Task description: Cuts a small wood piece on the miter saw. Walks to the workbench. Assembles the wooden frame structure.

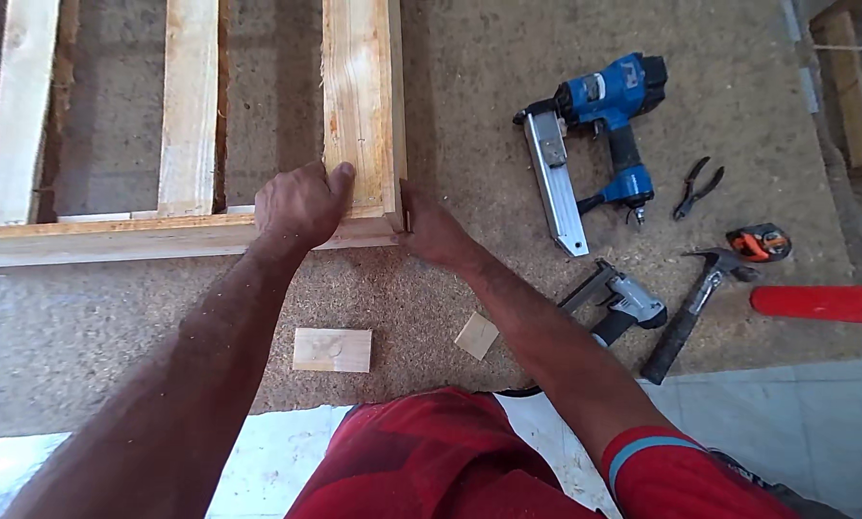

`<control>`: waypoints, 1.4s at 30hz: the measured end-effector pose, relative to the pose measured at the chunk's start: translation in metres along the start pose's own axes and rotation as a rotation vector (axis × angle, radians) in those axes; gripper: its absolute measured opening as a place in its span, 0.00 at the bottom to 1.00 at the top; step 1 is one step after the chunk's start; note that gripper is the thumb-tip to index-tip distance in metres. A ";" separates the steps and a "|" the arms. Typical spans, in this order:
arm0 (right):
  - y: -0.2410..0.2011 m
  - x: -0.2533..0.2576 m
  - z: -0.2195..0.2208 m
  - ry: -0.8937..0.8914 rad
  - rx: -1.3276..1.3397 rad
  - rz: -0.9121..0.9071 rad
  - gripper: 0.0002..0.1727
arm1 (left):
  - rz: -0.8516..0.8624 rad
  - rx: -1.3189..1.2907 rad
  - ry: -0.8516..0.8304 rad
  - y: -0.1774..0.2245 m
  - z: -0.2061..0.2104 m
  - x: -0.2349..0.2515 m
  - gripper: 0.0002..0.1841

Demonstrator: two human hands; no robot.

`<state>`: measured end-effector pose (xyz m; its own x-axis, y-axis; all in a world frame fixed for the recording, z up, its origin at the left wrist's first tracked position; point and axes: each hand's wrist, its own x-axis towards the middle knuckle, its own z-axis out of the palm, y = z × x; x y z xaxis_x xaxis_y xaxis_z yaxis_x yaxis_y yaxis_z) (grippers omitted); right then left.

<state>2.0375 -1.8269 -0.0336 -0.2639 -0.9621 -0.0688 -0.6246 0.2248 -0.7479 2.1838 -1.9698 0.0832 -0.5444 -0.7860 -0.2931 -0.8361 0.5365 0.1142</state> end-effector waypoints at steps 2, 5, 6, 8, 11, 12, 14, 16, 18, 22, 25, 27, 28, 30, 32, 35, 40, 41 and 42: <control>0.001 0.000 0.001 0.024 0.025 0.015 0.55 | -0.001 0.004 0.002 0.000 0.000 0.000 0.45; -0.001 0.000 0.002 0.018 0.030 0.035 0.56 | -0.007 -0.011 -0.004 0.000 -0.002 -0.001 0.45; -0.001 0.000 0.002 0.016 0.026 0.042 0.56 | -0.008 -0.012 -0.004 0.000 -0.002 -0.001 0.45; -0.001 -0.001 0.003 0.034 0.009 0.048 0.56 | -0.006 -0.006 0.003 0.000 -0.001 0.000 0.46; -0.001 -0.002 0.011 0.082 -0.030 0.068 0.58 | -0.005 -0.009 0.009 0.000 0.000 -0.001 0.45; -0.002 -0.002 0.013 0.088 -0.028 0.082 0.60 | -0.002 -0.011 0.009 0.000 0.001 -0.001 0.45; -0.004 -0.002 0.014 0.091 -0.029 0.108 0.62 | 0.003 -0.009 0.017 -0.001 0.001 0.001 0.45; -0.006 -0.003 0.016 0.095 -0.045 0.111 0.62 | 0.000 -0.007 0.014 -0.001 0.001 0.000 0.45; -0.010 -0.005 0.016 0.103 -0.062 0.127 0.63 | -0.001 -0.006 0.010 -0.001 0.001 0.000 0.45; -0.024 -0.019 0.023 0.172 -0.019 0.328 0.54 | -0.002 -0.006 0.015 -0.002 0.002 0.000 0.46; -0.022 -0.031 0.039 0.214 0.050 0.409 0.33 | -0.001 -0.004 0.029 -0.001 0.002 0.000 0.45; -0.021 -0.034 0.048 0.232 0.062 0.424 0.29 | -0.008 -0.003 0.025 0.000 0.002 0.000 0.46; -0.021 -0.034 0.050 0.241 0.062 0.431 0.28 | -0.008 0.000 0.024 0.000 0.002 0.000 0.46; -0.021 -0.032 0.052 0.264 0.034 0.425 0.26 | -0.008 0.003 0.027 0.000 0.002 0.000 0.45; -0.021 -0.031 0.055 0.323 -0.016 0.374 0.22 | -0.007 0.008 0.030 0.000 0.002 0.000 0.46; -0.019 -0.032 0.059 0.375 -0.075 0.307 0.19 | -0.015 0.010 0.013 0.001 0.000 -0.001 0.46; -0.020 -0.031 0.060 0.411 -0.110 0.275 0.15 | -0.004 0.009 0.023 0.000 0.002 0.000 0.46; -0.021 -0.030 0.060 0.406 -0.120 0.281 0.15 | -0.004 0.009 0.026 0.000 0.002 0.000 0.46; -0.022 -0.030 0.059 0.395 -0.131 0.289 0.15 | -0.005 0.009 0.025 0.000 0.002 -0.001 0.46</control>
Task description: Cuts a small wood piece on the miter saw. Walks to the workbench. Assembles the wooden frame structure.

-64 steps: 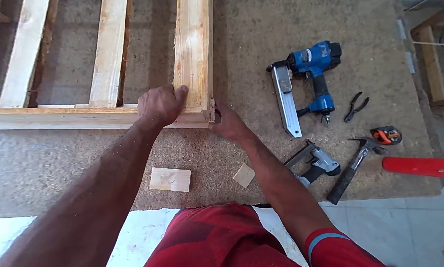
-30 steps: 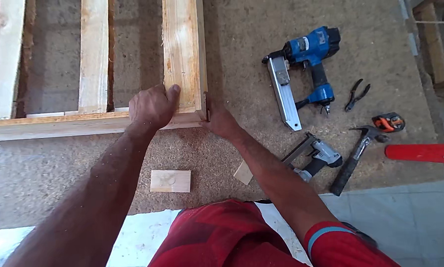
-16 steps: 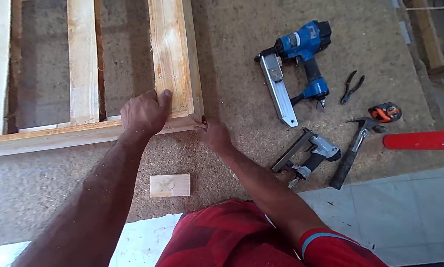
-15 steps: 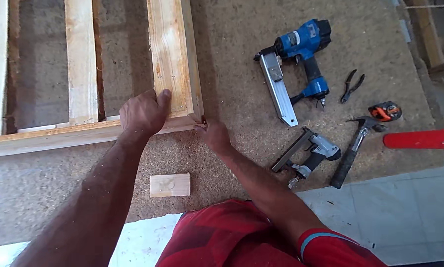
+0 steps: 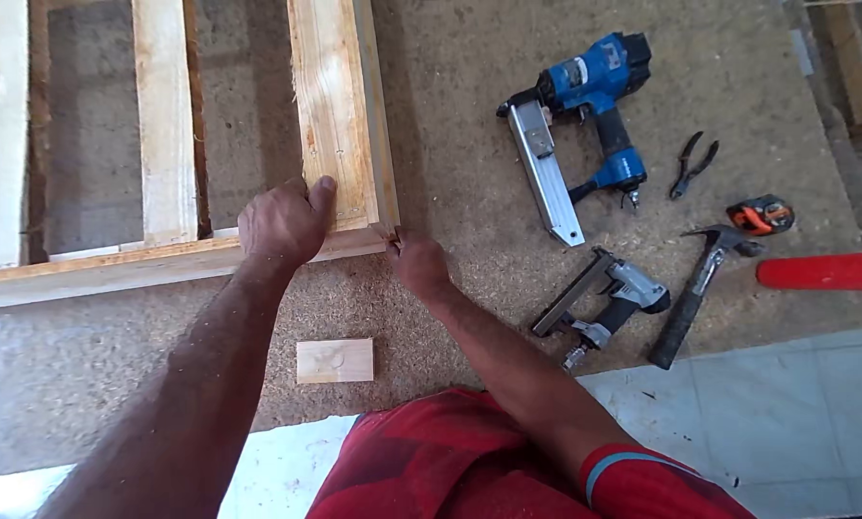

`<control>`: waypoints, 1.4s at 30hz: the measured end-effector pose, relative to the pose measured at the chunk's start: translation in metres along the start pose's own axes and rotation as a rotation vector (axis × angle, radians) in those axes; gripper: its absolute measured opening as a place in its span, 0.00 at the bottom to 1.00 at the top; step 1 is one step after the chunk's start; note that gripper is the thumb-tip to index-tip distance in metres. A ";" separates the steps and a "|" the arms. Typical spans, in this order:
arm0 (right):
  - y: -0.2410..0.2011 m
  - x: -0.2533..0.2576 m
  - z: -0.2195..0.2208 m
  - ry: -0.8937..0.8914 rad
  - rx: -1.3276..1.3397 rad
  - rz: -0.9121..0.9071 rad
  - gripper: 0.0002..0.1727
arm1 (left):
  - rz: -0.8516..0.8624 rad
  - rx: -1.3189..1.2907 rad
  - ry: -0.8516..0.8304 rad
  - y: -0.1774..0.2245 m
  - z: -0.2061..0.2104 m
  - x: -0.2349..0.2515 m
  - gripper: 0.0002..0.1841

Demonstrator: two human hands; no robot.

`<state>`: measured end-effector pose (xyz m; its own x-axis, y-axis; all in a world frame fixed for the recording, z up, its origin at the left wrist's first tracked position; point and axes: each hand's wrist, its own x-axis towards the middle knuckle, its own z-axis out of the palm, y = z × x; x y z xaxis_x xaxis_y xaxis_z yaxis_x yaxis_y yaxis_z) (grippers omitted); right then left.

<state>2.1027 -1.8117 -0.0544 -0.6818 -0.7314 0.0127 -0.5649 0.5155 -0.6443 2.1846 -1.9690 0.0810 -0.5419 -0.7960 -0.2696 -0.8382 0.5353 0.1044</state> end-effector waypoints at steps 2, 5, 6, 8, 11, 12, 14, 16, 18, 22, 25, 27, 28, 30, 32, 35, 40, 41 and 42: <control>-0.002 0.000 -0.002 -0.024 -0.026 0.020 0.15 | 0.000 0.001 0.000 0.000 0.000 0.000 0.46; -0.007 -0.002 -0.001 -0.008 -0.039 0.066 0.14 | -0.001 0.002 0.001 0.000 0.000 0.000 0.45; -0.010 -0.004 -0.001 0.002 -0.045 0.085 0.14 | 0.001 0.002 -0.001 0.000 0.000 0.000 0.45; -0.014 -0.007 0.001 0.036 -0.059 0.105 0.14 | -0.002 0.003 -0.005 0.001 -0.001 0.000 0.45; -0.017 -0.008 0.001 0.055 -0.095 0.104 0.15 | -0.009 0.005 -0.008 0.001 -0.001 0.000 0.44; -0.018 -0.009 0.000 0.050 -0.118 0.100 0.16 | -0.010 0.006 -0.010 0.001 -0.001 0.000 0.44; -0.022 -0.008 -0.002 0.020 -0.167 0.107 0.17 | -0.012 0.006 -0.008 0.001 -0.001 0.000 0.44; -0.028 -0.006 -0.009 -0.051 -0.214 0.143 0.18 | -0.011 0.012 -0.008 0.001 -0.001 0.000 0.44; -0.033 -0.005 -0.016 -0.120 -0.231 0.167 0.18 | -0.009 0.011 -0.005 0.001 -0.001 0.000 0.44; -0.037 -0.001 -0.021 -0.207 -0.247 0.188 0.17 | -0.014 0.007 -0.008 0.002 -0.002 0.000 0.45; -0.039 -0.001 -0.024 -0.234 -0.244 0.190 0.17 | -0.020 0.005 -0.014 0.002 -0.001 0.000 0.45; -0.038 -0.001 -0.023 -0.208 -0.253 0.182 0.18 | -0.019 0.005 -0.015 0.002 -0.001 0.000 0.45; -0.038 -0.001 -0.021 -0.196 -0.258 0.177 0.18 | -0.016 0.007 -0.017 0.002 -0.001 0.000 0.45; -0.038 -0.002 -0.020 -0.181 -0.260 0.177 0.18 | -0.010 0.014 -0.013 0.001 -0.001 0.001 0.45; -0.038 -0.003 -0.020 -0.158 -0.257 0.175 0.16 | -0.008 0.013 -0.008 0.001 -0.001 0.000 0.45; -0.040 -0.003 -0.022 -0.173 -0.266 0.169 0.15 | -0.015 0.011 -0.010 0.002 -0.001 0.000 0.45; -0.040 -0.003 -0.026 -0.209 -0.278 0.153 0.14 | -0.016 0.007 -0.015 0.002 -0.001 0.000 0.45; -0.039 -0.003 -0.025 -0.199 -0.277 0.150 0.15 | -0.016 0.007 -0.012 0.002 -0.001 0.000 0.45; -0.038 -0.004 -0.024 -0.183 -0.274 0.145 0.15 | -0.015 0.007 -0.011 0.002 -0.001 0.000 0.45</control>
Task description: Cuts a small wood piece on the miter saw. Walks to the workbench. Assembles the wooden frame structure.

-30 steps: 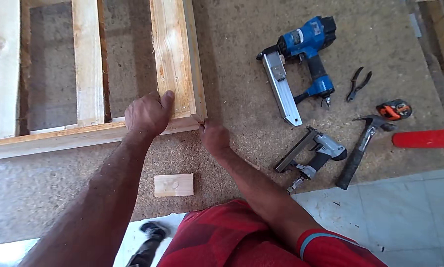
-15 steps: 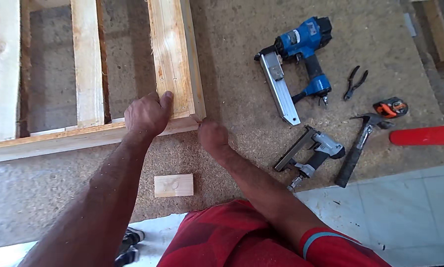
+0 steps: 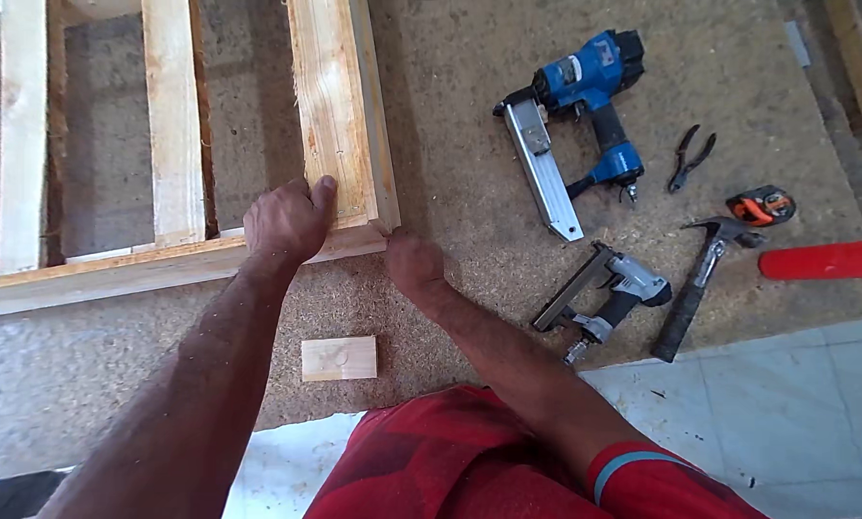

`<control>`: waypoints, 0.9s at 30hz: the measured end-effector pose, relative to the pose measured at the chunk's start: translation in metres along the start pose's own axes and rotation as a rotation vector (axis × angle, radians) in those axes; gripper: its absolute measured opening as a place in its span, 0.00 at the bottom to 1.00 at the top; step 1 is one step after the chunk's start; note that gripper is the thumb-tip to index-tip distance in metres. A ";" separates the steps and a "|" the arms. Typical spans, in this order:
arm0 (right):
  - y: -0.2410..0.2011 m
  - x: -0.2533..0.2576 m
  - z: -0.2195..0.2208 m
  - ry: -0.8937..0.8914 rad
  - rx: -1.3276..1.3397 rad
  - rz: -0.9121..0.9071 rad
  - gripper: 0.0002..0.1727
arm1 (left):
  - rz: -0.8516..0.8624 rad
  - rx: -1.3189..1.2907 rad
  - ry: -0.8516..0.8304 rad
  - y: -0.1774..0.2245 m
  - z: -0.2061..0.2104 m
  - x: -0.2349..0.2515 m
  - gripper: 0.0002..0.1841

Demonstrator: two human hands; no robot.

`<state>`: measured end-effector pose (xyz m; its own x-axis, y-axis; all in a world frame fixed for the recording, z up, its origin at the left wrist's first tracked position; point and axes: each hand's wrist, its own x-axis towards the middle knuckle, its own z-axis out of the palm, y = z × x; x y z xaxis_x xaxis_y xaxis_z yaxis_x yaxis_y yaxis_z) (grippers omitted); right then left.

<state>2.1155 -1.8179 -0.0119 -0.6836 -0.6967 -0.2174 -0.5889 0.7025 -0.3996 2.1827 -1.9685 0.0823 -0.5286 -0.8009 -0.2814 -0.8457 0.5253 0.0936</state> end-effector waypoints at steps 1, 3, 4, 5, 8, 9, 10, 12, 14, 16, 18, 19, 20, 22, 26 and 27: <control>0.000 0.000 0.001 0.010 0.002 -0.002 0.15 | 0.000 0.003 0.003 0.000 0.000 0.000 0.45; 0.002 -0.001 0.004 0.027 0.005 -0.006 0.15 | -0.001 0.002 0.002 0.001 0.000 0.000 0.45; 0.003 -0.001 0.007 0.059 0.004 -0.015 0.15 | -0.001 0.001 0.001 0.001 0.000 0.000 0.45; 0.004 -0.001 0.010 0.096 0.000 -0.028 0.15 | -0.002 0.002 0.001 0.001 0.000 0.000 0.45; 0.007 -0.002 0.015 0.125 -0.003 -0.048 0.15 | -0.004 0.000 0.005 -0.001 0.001 0.000 0.45; 0.008 -0.002 0.017 0.130 -0.007 -0.058 0.15 | -0.003 0.000 0.007 -0.001 0.001 0.000 0.45; 0.011 -0.002 0.019 0.146 -0.007 -0.072 0.15 | -0.001 0.001 0.009 -0.001 0.001 -0.001 0.45; 0.015 -0.003 0.022 0.156 0.009 -0.088 0.16 | 0.000 -0.005 0.005 0.001 -0.001 -0.003 0.46; 0.019 -0.002 0.027 0.192 0.053 -0.092 0.14 | 0.002 0.000 0.012 0.001 0.000 -0.003 0.46; 0.021 -0.002 0.031 0.212 0.089 -0.080 0.15 | 0.003 0.000 0.014 0.001 0.000 -0.003 0.46; 0.022 -0.001 0.034 0.227 0.132 -0.054 0.15 | 0.008 0.004 0.016 0.001 0.001 -0.003 0.46; 0.022 -0.001 0.034 0.224 0.159 -0.041 0.16 | 0.009 0.006 0.017 0.001 0.001 -0.003 0.46; 0.022 -0.001 0.034 0.218 0.186 -0.033 0.15 | 0.009 0.007 0.020 0.001 0.001 -0.003 0.46; 0.023 0.000 0.034 0.208 0.226 -0.027 0.15 | 0.010 0.012 0.024 0.002 0.001 -0.003 0.45; 0.022 0.000 0.028 0.153 0.266 -0.009 0.13 | 0.006 0.013 0.025 0.001 0.002 -0.003 0.46; 0.021 0.000 0.026 0.123 0.268 0.004 0.14 | 0.006 0.016 0.024 0.001 0.002 -0.002 0.46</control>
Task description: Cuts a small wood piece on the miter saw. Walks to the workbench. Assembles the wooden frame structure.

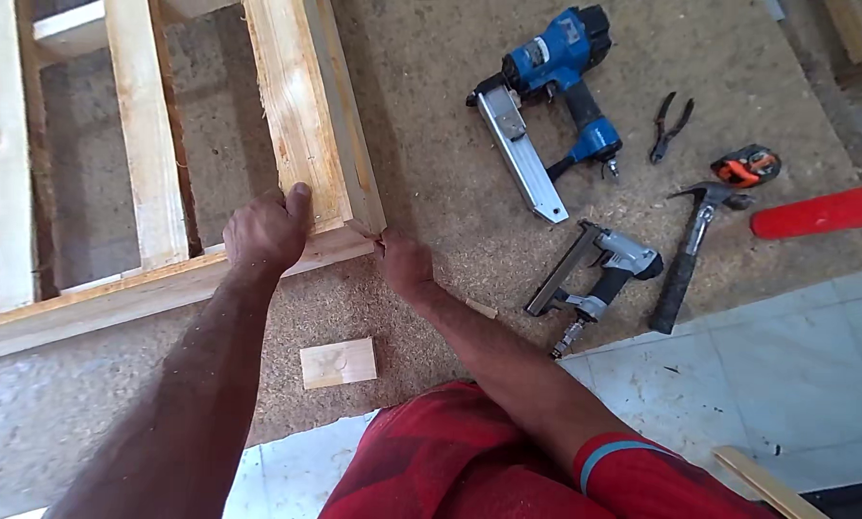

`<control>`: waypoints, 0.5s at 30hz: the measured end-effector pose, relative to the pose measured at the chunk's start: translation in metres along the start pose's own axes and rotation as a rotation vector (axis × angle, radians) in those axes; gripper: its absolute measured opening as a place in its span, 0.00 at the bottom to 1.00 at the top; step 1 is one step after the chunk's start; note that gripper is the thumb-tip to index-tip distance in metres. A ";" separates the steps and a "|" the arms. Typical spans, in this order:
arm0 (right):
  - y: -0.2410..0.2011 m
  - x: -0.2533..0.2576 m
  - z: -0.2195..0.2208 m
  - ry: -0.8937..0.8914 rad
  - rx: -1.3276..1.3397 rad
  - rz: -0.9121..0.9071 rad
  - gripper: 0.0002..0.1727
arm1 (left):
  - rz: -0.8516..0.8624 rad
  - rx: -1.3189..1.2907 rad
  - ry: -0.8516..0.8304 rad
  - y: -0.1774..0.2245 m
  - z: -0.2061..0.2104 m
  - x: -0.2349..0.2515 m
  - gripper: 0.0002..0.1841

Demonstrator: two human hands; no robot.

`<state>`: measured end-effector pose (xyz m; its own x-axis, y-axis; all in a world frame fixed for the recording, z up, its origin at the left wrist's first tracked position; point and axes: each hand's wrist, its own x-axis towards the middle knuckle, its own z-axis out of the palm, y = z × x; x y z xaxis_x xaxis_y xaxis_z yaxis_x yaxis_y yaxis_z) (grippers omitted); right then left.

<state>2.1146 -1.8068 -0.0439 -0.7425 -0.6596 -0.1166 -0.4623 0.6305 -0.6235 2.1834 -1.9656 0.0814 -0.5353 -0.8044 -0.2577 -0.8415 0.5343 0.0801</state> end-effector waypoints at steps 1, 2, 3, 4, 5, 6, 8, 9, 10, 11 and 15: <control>-0.001 0.001 -0.001 -0.031 0.002 0.021 0.15 | -0.002 0.002 -0.001 0.000 0.000 0.000 0.46; -0.001 0.001 -0.001 -0.044 0.013 0.034 0.15 | -0.003 0.001 -0.002 0.000 0.000 0.000 0.46; -0.001 0.001 -0.001 -0.051 0.029 0.047 0.15 | -0.004 0.002 -0.002 0.000 0.000 0.000 0.46; -0.001 0.001 -0.002 -0.061 0.044 0.060 0.15 | -0.003 0.003 0.000 0.000 0.000 0.000 0.46; -0.002 0.002 -0.002 -0.064 0.059 0.070 0.15 | 0.001 0.002 0.001 0.000 -0.001 0.000 0.46; -0.002 0.002 -0.002 -0.073 0.068 0.080 0.15 | 0.005 0.002 0.003 0.000 -0.001 0.000 0.46; -0.001 0.002 -0.003 -0.098 0.076 0.102 0.16 | 0.013 0.000 0.001 0.000 0.000 0.000 0.46; -0.001 0.002 -0.003 -0.109 0.076 0.109 0.15 | 0.014 -0.004 0.000 0.000 -0.001 -0.001 0.45; -0.001 0.001 -0.004 -0.122 0.075 0.117 0.15 | 0.014 -0.007 0.003 0.000 -0.001 0.000 0.45; 0.000 0.001 -0.004 -0.137 0.067 0.124 0.16 | 0.012 -0.008 0.003 0.000 -0.001 0.000 0.45; 0.008 -0.008 -0.001 -0.151 0.037 0.113 0.16 | 0.000 -0.010 -0.011 0.000 -0.002 0.000 0.47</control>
<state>2.1164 -1.7961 -0.0477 -0.7059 -0.6415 -0.3003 -0.3599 0.6900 -0.6279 2.1831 -1.9664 0.0836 -0.5344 -0.8016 -0.2680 -0.8423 0.5315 0.0898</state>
